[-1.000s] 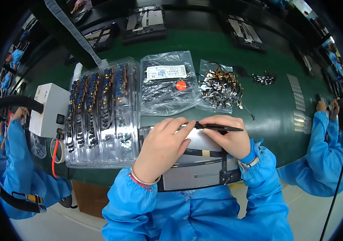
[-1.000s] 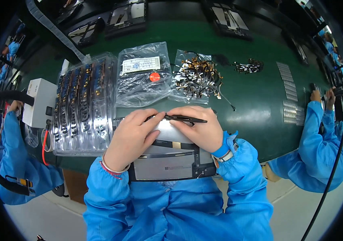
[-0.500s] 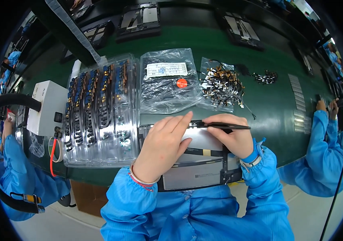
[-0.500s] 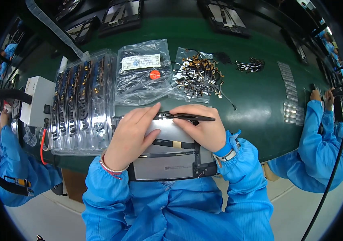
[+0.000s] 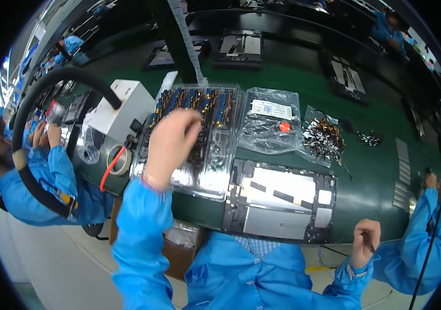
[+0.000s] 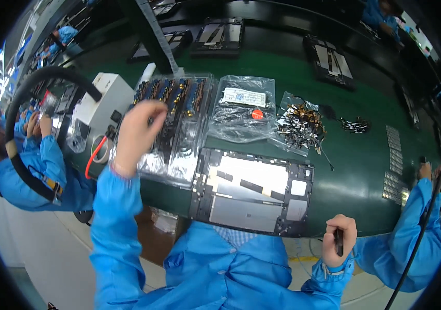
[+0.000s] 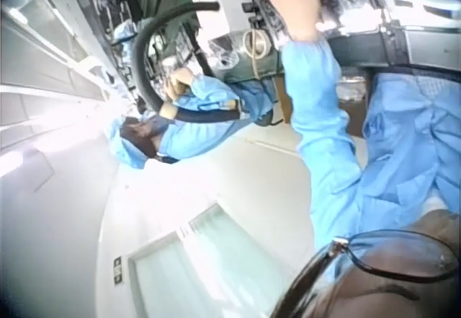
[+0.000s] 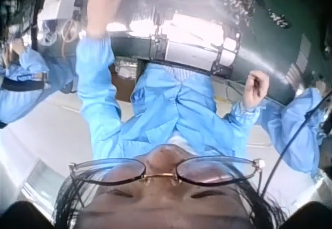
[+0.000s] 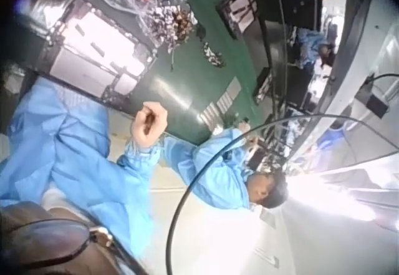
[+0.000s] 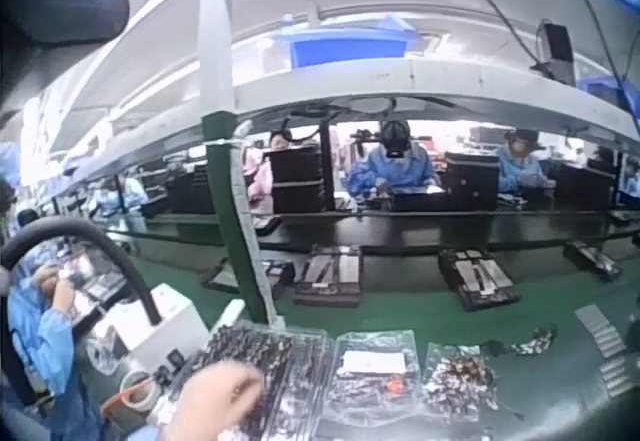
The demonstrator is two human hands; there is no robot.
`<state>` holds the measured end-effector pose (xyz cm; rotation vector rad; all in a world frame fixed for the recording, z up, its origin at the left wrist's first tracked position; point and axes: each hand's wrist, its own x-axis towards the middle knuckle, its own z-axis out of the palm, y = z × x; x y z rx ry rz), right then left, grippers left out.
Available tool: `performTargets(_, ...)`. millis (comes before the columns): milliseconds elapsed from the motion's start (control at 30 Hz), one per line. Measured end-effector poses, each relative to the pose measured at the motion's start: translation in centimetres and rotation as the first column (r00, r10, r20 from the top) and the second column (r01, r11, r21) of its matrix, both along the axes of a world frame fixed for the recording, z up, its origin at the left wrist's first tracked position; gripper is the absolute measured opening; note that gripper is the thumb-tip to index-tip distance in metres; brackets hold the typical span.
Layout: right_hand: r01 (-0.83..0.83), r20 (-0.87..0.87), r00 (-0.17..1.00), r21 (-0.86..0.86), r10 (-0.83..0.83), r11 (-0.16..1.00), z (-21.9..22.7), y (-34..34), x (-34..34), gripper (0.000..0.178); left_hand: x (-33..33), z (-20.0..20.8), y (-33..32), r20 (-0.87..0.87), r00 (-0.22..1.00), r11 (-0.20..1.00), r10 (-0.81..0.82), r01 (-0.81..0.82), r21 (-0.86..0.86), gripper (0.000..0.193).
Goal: The person installs internal components and flex cables into tablet device frames, using tweezers and a stylus tool to precisely position the parts.
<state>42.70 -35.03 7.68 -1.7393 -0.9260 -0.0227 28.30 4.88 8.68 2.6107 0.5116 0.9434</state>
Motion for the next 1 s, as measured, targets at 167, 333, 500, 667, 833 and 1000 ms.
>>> performTargets(167,0.092,0.088,0.992,0.0,-0.092,0.996,-0.2,-1.1,-1.0,0.036,3.3,-1.8,7.4,-0.125,0.981,0.986,0.151,-0.139,0.096,0.014)
performTargets(333,0.073,0.067,0.995,-0.086,-0.067,0.994,0.6,-2.3,-2.6,0.032,5.5,-3.1,9.3,-0.216,0.97,0.994,0.109,-0.105,0.027,0.018)
performTargets(500,0.047,0.094,0.995,-0.086,-0.039,0.995,0.5,-3.1,-2.8,0.027,5.9,-2.5,8.2,-0.321,0.927,0.981,0.193,-0.176,0.08,0.016)
performTargets(667,0.009,0.039,0.999,-0.119,-0.004,0.993,0.2,-1.3,-2.6,0.025,4.8,-2.0,8.9,-0.187,0.968,0.986,0.168,-0.162,0.045,0.015)
performTargets(833,-0.424,-0.034,0.906,-0.077,0.422,0.903,1.0,1.4,-1.5,0.023,1.8,4.4,3.9,0.136,0.989,0.975,-0.054,0.081,-0.204,0.012)
performTargets(1000,-0.494,-0.57,0.668,0.141,0.478,0.858,2.2,6.1,-4.7,0.023,-1.0,6.1,-3.3,0.298,0.919,0.942,-0.259,0.309,-0.134,0.009)
